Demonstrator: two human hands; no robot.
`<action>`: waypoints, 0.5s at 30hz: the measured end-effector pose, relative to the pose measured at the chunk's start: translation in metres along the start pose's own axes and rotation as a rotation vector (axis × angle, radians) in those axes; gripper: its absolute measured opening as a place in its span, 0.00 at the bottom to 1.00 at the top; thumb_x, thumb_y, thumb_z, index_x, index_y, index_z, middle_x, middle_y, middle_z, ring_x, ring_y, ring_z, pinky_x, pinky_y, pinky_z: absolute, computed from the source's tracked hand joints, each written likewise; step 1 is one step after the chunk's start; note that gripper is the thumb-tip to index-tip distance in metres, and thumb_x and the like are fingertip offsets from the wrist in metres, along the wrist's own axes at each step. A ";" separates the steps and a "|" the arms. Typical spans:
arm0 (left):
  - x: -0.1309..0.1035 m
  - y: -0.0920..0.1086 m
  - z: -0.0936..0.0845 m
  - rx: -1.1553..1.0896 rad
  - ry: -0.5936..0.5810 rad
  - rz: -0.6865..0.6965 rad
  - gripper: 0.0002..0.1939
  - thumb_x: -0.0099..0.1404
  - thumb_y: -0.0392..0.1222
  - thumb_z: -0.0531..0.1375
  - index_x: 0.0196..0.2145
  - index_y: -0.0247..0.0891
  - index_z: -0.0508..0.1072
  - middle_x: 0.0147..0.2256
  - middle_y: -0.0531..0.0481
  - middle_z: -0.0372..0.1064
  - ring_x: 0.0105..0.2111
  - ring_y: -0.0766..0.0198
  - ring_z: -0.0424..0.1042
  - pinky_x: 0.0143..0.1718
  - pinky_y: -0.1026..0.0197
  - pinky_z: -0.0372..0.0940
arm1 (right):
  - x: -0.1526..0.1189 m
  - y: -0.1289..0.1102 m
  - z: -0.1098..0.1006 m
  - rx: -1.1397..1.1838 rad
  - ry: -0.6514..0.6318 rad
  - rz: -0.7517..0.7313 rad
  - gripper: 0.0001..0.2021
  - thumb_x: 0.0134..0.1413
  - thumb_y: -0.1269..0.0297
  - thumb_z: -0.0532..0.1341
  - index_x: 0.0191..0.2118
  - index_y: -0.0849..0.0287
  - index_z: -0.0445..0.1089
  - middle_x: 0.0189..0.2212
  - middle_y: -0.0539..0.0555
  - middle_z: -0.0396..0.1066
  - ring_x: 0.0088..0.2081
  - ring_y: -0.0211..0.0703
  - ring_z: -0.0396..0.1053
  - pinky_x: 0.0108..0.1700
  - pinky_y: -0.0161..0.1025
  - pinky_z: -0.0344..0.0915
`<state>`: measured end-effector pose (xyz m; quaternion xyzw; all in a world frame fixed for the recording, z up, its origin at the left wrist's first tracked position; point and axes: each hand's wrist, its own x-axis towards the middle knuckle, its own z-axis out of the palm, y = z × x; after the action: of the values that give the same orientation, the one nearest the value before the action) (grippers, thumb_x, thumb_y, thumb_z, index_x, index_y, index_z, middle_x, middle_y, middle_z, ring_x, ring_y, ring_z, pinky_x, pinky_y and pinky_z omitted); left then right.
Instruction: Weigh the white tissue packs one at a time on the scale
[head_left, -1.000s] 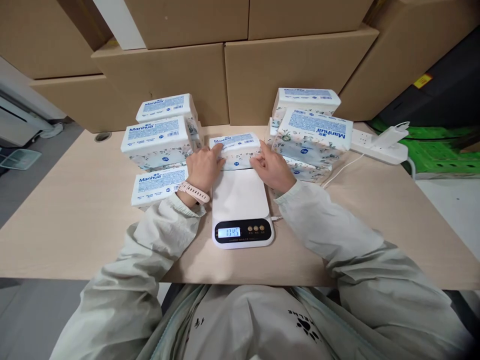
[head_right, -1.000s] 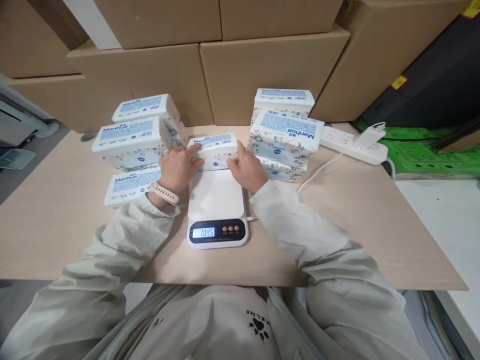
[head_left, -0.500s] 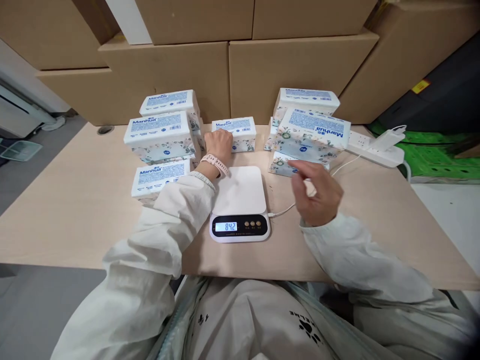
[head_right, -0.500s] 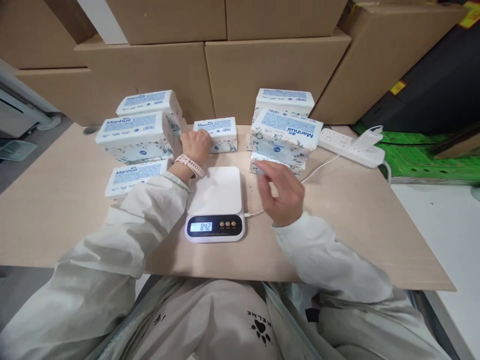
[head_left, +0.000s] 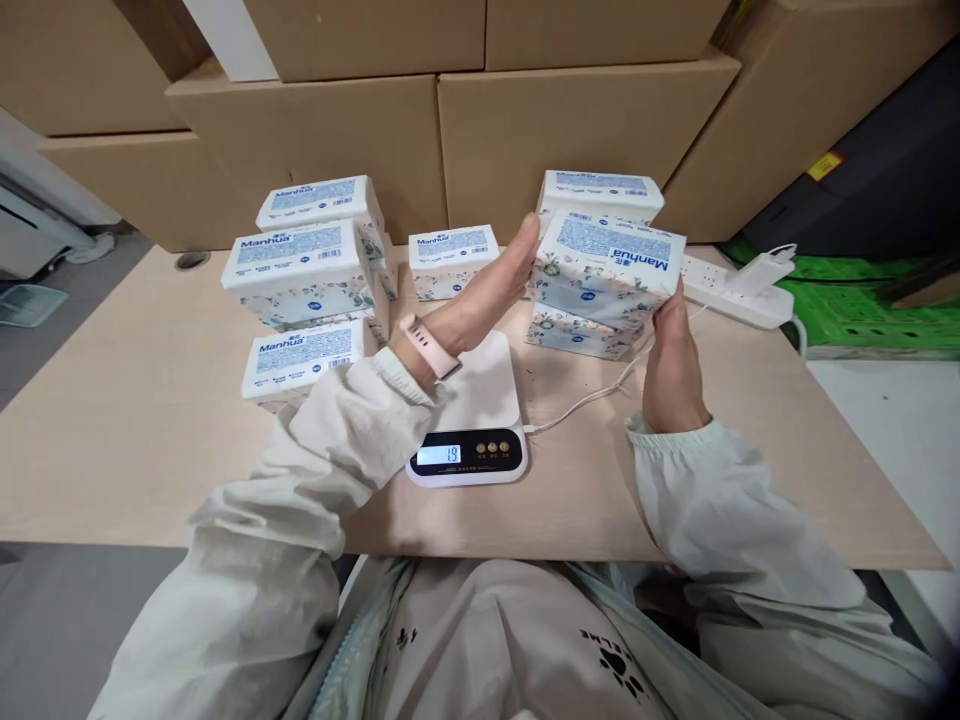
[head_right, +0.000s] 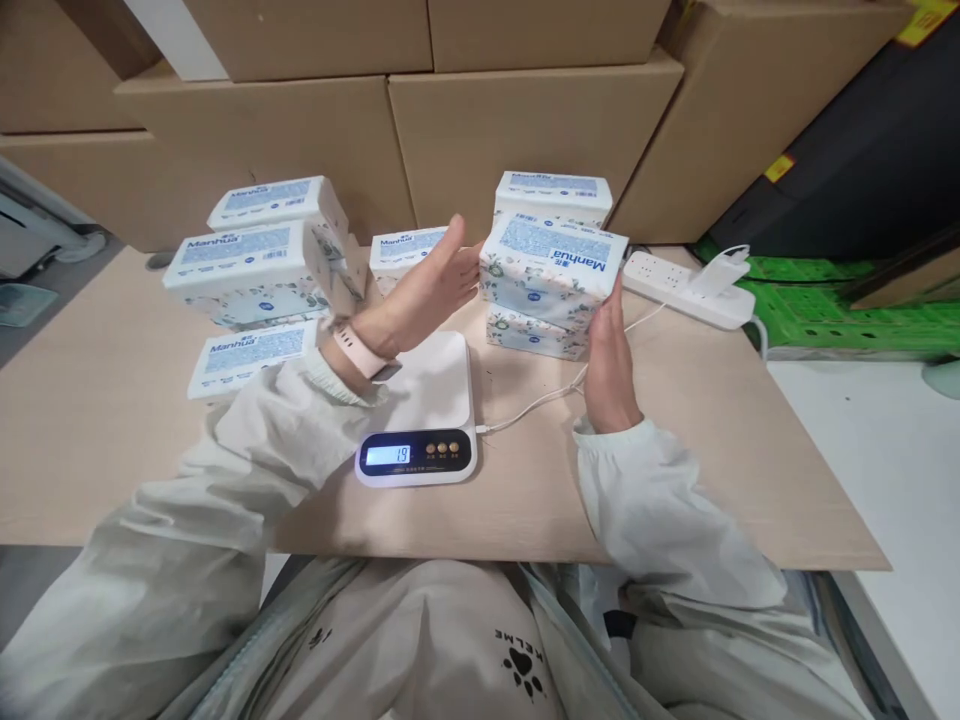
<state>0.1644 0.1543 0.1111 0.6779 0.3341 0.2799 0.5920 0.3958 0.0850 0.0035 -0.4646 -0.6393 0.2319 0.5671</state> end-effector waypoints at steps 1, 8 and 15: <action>-0.011 0.001 0.000 -0.026 -0.017 0.008 0.44 0.85 0.48 0.23 0.68 0.33 0.73 0.77 0.51 0.57 0.80 0.55 0.49 0.76 0.52 0.53 | -0.004 -0.012 0.003 0.031 0.013 0.000 0.31 0.79 0.38 0.45 0.79 0.36 0.54 0.78 0.46 0.59 0.83 0.51 0.49 0.85 0.62 0.43; -0.162 -0.027 -0.012 0.020 0.263 0.167 0.36 0.80 0.71 0.51 0.75 0.51 0.69 0.78 0.57 0.57 0.82 0.46 0.46 0.85 0.42 0.43 | -0.052 -0.068 0.038 0.154 -0.170 -0.062 0.34 0.78 0.41 0.50 0.82 0.27 0.40 0.84 0.30 0.38 0.86 0.52 0.32 0.87 0.56 0.34; -0.219 -0.060 -0.013 0.121 0.435 0.121 0.35 0.83 0.66 0.46 0.78 0.48 0.64 0.78 0.52 0.57 0.81 0.45 0.49 0.84 0.39 0.44 | -0.075 -0.069 0.065 0.202 -0.442 0.111 0.36 0.80 0.51 0.51 0.83 0.34 0.33 0.85 0.37 0.35 0.85 0.51 0.32 0.86 0.57 0.39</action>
<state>0.0108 -0.0048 0.0576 0.6547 0.4287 0.4337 0.4466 0.3062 0.0045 0.0056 -0.3780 -0.6948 0.4213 0.4437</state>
